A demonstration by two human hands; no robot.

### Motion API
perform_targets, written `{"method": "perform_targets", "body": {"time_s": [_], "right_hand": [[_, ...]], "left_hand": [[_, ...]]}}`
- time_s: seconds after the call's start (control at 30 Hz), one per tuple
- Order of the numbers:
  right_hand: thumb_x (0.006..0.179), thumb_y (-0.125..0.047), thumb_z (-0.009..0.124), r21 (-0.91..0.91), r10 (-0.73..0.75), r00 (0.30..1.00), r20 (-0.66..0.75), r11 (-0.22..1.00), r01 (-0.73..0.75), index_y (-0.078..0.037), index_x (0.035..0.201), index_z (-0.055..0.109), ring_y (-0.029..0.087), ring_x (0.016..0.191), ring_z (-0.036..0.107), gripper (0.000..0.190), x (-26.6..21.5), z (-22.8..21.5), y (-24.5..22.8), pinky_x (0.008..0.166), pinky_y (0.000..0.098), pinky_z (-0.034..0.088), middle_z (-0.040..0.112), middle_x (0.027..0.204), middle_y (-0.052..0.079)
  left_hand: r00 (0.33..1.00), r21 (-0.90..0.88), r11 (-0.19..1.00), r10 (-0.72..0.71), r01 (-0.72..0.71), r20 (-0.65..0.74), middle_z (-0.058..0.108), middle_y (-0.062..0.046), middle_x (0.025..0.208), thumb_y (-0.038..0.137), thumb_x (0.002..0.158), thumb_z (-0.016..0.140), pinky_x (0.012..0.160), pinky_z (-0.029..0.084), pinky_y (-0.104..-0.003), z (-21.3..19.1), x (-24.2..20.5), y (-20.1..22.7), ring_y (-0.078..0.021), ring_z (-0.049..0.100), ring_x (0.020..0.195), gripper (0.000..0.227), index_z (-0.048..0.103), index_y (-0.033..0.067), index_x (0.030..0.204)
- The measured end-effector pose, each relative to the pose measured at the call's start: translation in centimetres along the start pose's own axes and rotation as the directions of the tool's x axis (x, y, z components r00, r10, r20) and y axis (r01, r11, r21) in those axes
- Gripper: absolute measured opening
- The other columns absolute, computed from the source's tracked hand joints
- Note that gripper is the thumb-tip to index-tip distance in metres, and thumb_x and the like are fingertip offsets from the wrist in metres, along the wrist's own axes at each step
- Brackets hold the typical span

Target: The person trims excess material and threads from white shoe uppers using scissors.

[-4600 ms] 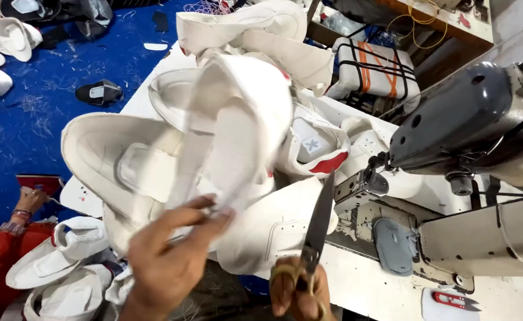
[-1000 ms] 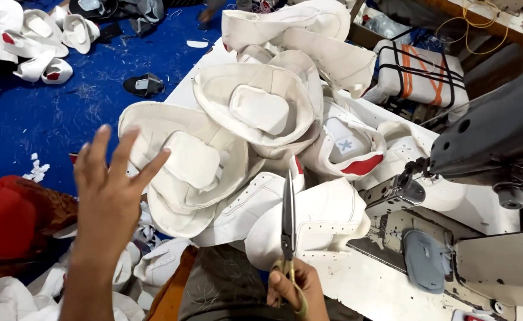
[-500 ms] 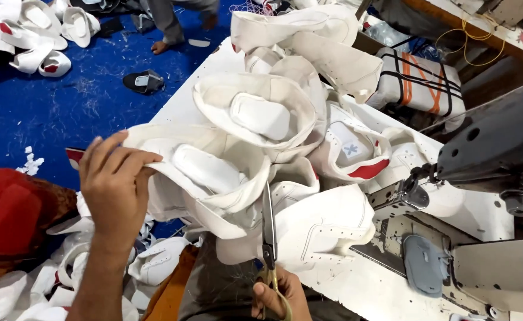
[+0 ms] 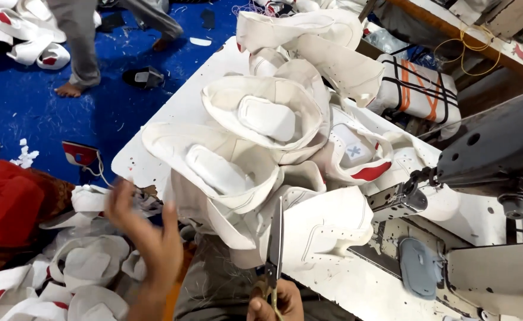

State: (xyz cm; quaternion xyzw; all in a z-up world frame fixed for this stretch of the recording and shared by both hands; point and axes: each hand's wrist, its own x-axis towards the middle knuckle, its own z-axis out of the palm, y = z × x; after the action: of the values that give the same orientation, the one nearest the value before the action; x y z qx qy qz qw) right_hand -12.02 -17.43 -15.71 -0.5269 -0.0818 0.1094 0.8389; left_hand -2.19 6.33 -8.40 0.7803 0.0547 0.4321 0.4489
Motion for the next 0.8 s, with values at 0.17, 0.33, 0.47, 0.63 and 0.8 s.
{"method": "perform_targets", "body": {"time_s": [0.17, 0.33, 0.47, 0.63, 0.8], "right_hand": [[0.086, -0.021, 0.081, -0.123, 0.163, 0.972, -0.168, 0.975, -0.184, 0.000, 0.076, 0.069, 0.014, 0.045, 0.060, 0.027, 0.4, -0.5, 0.3, 0.044, 0.0274, 0.045, 0.065, 0.053, 0.010], [0.086, -0.024, 0.081, -0.137, 0.252, 0.943, -0.219, 0.949, -0.285, 0.002, 0.084, 0.069, 0.018, 0.048, 0.067, 0.029, 0.5, -0.7, 2.4, 0.048, 0.0313, 0.054, 0.070, 0.055, 0.012], [0.087, -0.023, 0.080, -0.233, 0.171, 0.974, -0.146, 0.951, -0.202, 0.000, 0.084, 0.069, 0.017, 0.048, 0.066, 0.026, 0.3, -1.8, 2.4, 0.046, 0.0305, 0.051, 0.068, 0.054, 0.010], [0.090, -0.018, 0.079, -0.253, 0.204, 0.957, -0.204, 0.934, -0.253, 0.002, 0.079, 0.068, 0.016, 0.048, 0.064, 0.025, -0.4, -3.2, 3.0, 0.046, 0.0297, 0.050, 0.069, 0.055, 0.011], [0.092, -0.019, 0.075, -0.296, 0.190, 0.963, -0.189, 0.925, -0.240, 0.001, 0.078, 0.067, 0.017, 0.047, 0.066, 0.026, 0.1, -3.5, 3.9, 0.045, 0.0299, 0.051, 0.069, 0.055, 0.011]], "left_hand": [[0.379, -0.494, 0.164, -0.847, 0.854, 0.374, 0.054, -0.007, 0.125, 0.037, 0.095, 0.063, 0.107, 0.038, -0.043, 0.0, -12.1, -4.5, -0.0227, 0.051, 0.117, 0.055, 0.051, 0.0030, 0.137], [0.028, -0.327, -0.412, -0.585, 0.850, 0.811, 0.062, -0.005, 0.101, 0.067, 0.096, 0.058, 0.085, 0.035, -0.039, 1.4, -12.9, -3.3, -0.0243, 0.052, 0.089, 0.073, 0.065, 0.0027, 0.131], [0.027, -0.350, -0.392, -0.634, 0.851, 0.773, 0.066, -0.005, 0.116, 0.055, 0.087, 0.064, 0.094, 0.039, -0.042, 2.0, -7.6, -1.9, -0.0245, 0.058, 0.101, 0.062, 0.062, 0.0117, 0.132], [0.154, -0.455, -0.332, -0.643, 0.826, 0.750, 0.067, -0.007, 0.122, 0.040, 0.085, 0.073, 0.106, 0.042, -0.042, 1.5, -6.0, -2.8, -0.0266, 0.060, 0.113, 0.059, 0.057, 0.0103, 0.133], [0.402, -0.639, -0.172, -0.649, 0.749, 0.646, 0.062, -0.005, 0.123, 0.043, 0.088, 0.073, 0.109, 0.038, -0.044, 3.1, -4.1, -2.9, -0.0260, 0.054, 0.120, 0.061, 0.053, 0.0122, 0.138]]}}
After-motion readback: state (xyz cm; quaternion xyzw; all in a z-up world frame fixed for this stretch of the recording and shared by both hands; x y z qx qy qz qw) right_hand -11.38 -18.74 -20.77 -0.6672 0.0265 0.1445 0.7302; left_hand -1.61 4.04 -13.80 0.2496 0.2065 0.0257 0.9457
